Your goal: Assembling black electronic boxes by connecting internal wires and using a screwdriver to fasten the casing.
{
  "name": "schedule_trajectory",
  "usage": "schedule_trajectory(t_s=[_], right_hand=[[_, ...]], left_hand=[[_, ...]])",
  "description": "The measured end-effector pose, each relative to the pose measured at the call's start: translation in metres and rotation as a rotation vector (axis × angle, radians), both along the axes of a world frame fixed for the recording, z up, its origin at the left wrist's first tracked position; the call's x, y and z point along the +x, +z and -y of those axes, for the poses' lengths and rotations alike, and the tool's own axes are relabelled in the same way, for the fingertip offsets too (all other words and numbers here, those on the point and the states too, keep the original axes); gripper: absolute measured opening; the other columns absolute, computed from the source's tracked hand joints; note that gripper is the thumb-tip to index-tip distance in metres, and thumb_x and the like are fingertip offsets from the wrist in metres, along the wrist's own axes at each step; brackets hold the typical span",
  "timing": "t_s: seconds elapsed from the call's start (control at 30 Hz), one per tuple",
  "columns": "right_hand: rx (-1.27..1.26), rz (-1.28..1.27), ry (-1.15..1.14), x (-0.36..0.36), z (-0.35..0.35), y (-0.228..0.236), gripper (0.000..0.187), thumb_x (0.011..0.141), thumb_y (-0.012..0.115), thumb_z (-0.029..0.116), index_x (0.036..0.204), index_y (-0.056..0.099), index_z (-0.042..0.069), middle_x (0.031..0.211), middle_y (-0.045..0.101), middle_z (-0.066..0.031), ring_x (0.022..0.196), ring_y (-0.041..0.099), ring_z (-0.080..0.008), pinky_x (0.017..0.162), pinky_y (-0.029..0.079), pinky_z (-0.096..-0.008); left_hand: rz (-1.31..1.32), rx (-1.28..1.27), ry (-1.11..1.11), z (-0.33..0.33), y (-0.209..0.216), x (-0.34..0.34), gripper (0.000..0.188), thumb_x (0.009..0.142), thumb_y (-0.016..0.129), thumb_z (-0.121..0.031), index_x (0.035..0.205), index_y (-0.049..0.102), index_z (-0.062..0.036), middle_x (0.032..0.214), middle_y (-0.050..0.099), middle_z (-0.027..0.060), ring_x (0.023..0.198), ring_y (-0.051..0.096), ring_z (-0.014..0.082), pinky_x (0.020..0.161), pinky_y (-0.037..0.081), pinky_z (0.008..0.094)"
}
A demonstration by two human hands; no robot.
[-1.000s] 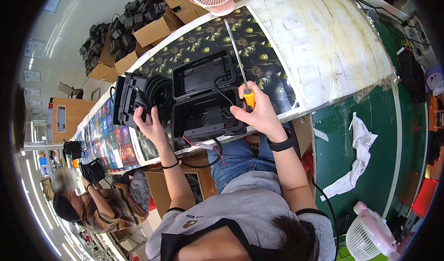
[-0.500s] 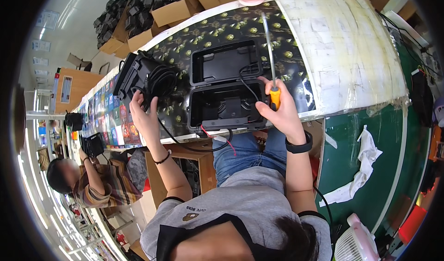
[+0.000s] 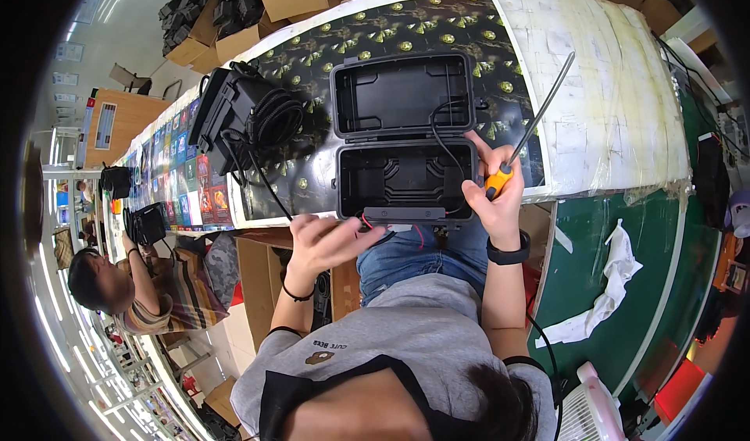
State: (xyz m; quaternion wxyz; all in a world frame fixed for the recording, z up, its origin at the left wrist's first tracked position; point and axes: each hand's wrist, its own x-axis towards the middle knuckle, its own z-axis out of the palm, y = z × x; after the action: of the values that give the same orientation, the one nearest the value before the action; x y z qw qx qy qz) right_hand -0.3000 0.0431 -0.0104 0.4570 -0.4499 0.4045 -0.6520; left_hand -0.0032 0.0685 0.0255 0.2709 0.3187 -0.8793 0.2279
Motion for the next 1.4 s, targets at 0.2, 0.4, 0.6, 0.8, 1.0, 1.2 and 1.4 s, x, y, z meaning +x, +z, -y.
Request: schedule_trajectory(t_s=[0.2,0.4,0.6,0.8,1.0,1.2,1.4], right_hand=[[-0.002,-0.029,0.008,0.001,0.002,0.001,0.042,0.075,0.072,0.001,0.101,0.041,0.013,0.135,0.057,-0.0299,0.105,0.054,-0.0131,0.076,0.036,-0.0231],[0.011,-0.030,0.006,-0.002,0.005,0.002,0.040,0.076,0.071,0.000,0.101,0.042,0.013,0.126,0.059,-0.0224,0.127,0.053,-0.0220,0.080,0.035,-0.0246],[0.027,-0.025,0.017,-0.002,0.007,0.002,0.040,0.076,0.069,-0.004,0.102,0.043,0.013,0.125,0.059,-0.0202,0.129,0.053,-0.0229,0.082,0.036,-0.0253],[0.050,-0.019,0.027,-0.001,0.006,0.005,0.040,0.075,0.069,-0.004,0.100,0.043,0.013,0.134,0.057,-0.0228,0.118,0.054,-0.0161,0.079,0.035,-0.0232],[0.091,0.026,0.056,-0.002,0.006,0.005,0.040,0.075,0.069,-0.003,0.100,0.043,0.014,0.141,0.054,-0.0263,0.084,0.040,-0.0076,0.078,0.035,-0.0213],[0.104,0.014,0.057,-0.003,0.005,0.004,0.040,0.077,0.069,-0.002,0.102,0.042,0.012,0.138,0.055,-0.0256,0.121,0.048,-0.0199,0.102,0.032,-0.0295],[0.085,0.040,0.049,-0.001,0.004,0.003,0.040,0.077,0.070,-0.001,0.103,0.043,0.012,0.137,0.055,-0.0263,0.135,0.049,-0.0261,0.114,0.030,-0.0332]], left_hand=[[0.072,0.000,-0.112,0.009,-0.008,-0.009,0.028,0.076,0.083,-0.026,0.102,0.074,-0.0309,0.132,0.057,-0.0249,0.090,0.041,0.0074,0.074,0.035,0.0232],[-0.310,0.364,-0.238,0.014,0.018,-0.009,0.027,0.076,0.078,-0.026,0.101,0.072,-0.0184,0.114,0.066,-0.0103,0.089,0.053,0.0143,0.075,0.043,0.0269],[0.213,0.246,-0.197,0.009,0.044,-0.013,0.040,0.080,0.068,-0.020,0.120,0.068,-0.0206,0.118,0.059,-0.0060,0.097,0.051,0.0128,0.080,0.043,0.0281],[0.141,0.337,-0.246,0.014,0.044,-0.013,0.027,0.077,0.075,-0.015,0.104,0.074,-0.0190,0.101,0.065,-0.0050,0.089,0.054,0.0140,0.078,0.047,0.0287],[-0.698,0.931,-0.188,0.016,0.047,-0.014,0.032,0.092,0.065,0.003,0.122,0.066,-0.0072,0.098,0.067,0.0048,0.071,0.058,0.0110,0.065,0.049,0.0258],[-1.287,1.401,-0.166,0.030,0.056,-0.022,0.060,0.101,0.047,0.000,0.158,0.028,-0.0031,0.099,0.058,0.0066,0.065,0.052,0.0072,0.059,0.043,0.0202],[-1.377,1.257,-0.414,0.050,0.052,-0.033,0.063,0.099,0.059,-0.009,0.157,0.035,-0.0065,0.098,0.056,0.0055,0.070,0.054,0.0099,0.057,0.045,0.0220]])
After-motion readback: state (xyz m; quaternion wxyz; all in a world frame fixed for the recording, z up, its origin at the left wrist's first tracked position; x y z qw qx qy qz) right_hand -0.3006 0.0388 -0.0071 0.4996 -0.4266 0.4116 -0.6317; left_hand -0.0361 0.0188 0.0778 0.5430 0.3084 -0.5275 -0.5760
